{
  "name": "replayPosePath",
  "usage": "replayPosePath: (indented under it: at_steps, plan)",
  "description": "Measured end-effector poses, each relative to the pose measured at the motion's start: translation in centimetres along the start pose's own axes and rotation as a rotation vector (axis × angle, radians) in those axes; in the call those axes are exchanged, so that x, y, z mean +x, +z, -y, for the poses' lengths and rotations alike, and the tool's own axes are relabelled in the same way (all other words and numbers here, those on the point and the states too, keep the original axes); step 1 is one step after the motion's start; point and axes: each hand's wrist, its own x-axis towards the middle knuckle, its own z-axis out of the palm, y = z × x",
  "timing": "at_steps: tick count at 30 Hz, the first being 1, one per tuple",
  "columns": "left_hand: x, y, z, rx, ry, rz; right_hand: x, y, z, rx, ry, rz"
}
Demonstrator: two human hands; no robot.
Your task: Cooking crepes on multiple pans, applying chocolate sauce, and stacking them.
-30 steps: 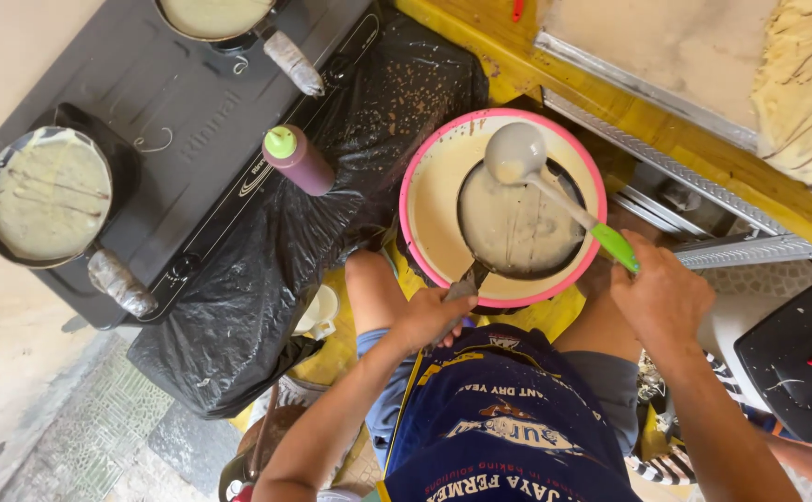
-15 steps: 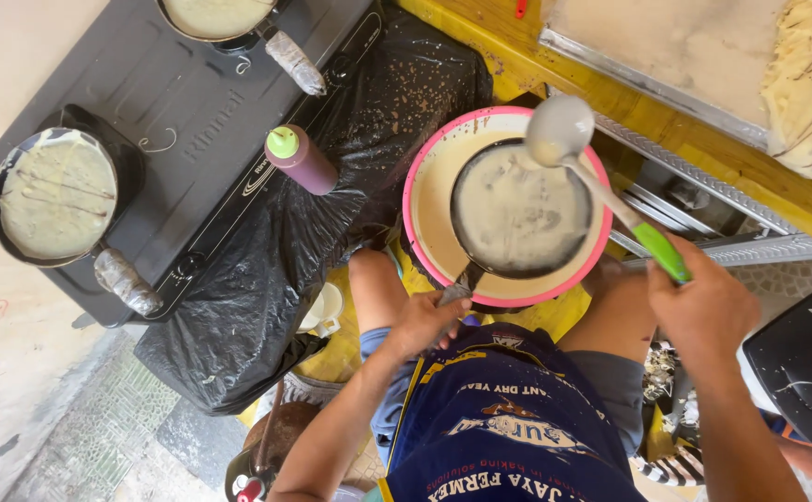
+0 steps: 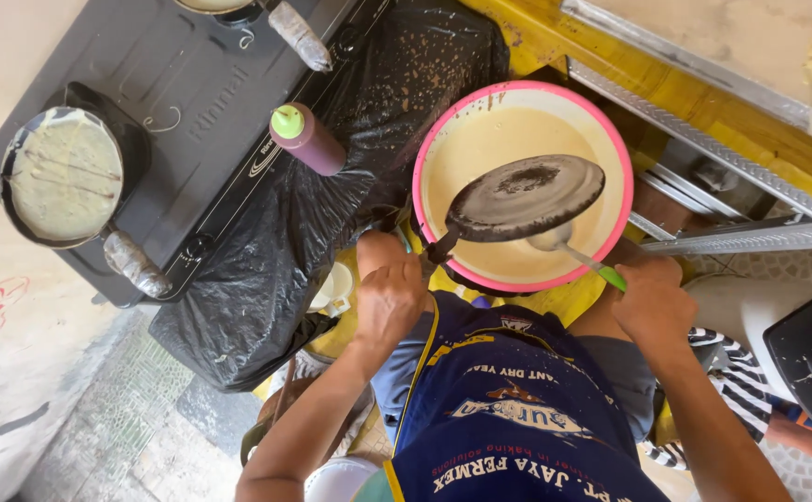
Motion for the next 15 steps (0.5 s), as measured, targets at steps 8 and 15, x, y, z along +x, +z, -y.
replayPosePath:
  at_steps: [8,15]
  plan:
    - [-1.6,4.0,-2.1,-0.140,-0.085,-0.029,-1.6,-1.5,3.1,0.263,-0.288,-0.420]
    - [-1.4,6.7,-3.7,-0.023,-0.178,-0.181,7.2,11.3,0.3,-0.192,-0.106,0.052]
